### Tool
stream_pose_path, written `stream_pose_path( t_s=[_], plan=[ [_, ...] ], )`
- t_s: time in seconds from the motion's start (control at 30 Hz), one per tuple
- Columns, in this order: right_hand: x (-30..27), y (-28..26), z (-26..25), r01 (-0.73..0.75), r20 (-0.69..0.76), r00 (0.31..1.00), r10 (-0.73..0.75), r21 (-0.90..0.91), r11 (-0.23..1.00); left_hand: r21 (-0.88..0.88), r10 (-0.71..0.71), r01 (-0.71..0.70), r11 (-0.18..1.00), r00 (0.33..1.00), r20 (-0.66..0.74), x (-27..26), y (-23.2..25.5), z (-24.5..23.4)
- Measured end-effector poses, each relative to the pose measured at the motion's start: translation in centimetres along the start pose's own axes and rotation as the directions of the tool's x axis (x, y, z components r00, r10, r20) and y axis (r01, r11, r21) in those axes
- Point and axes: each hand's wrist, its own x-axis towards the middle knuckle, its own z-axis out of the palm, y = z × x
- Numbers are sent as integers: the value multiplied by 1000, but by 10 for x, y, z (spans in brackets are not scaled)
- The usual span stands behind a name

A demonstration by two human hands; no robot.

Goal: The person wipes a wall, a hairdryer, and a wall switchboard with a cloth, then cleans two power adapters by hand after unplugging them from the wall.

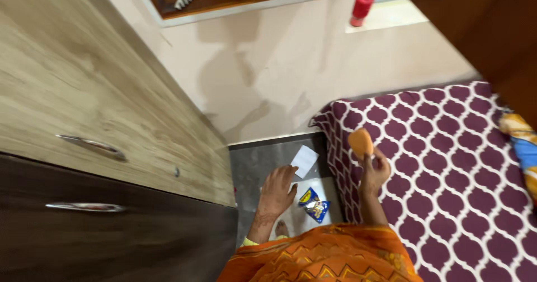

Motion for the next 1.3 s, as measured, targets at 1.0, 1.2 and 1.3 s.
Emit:
stream_pose_path(
  t_s=[1.0, 1.2, 1.3],
  plan=[
    [149, -174, 385, 961, 398, 276, -875, -143, 239, 17, -288, 289, 957, 956, -50, 167, -163, -53],
    [159, -164, 393, 961, 440, 273, -855, -164, 223, -28, -368, 368, 929, 930, 21, 196, -176, -43],
    [155, -162, 393, 968, 488, 243, -839, -179, 176, -22, -355, 356, 934, 935, 15, 205, -180, -45]
  ],
)
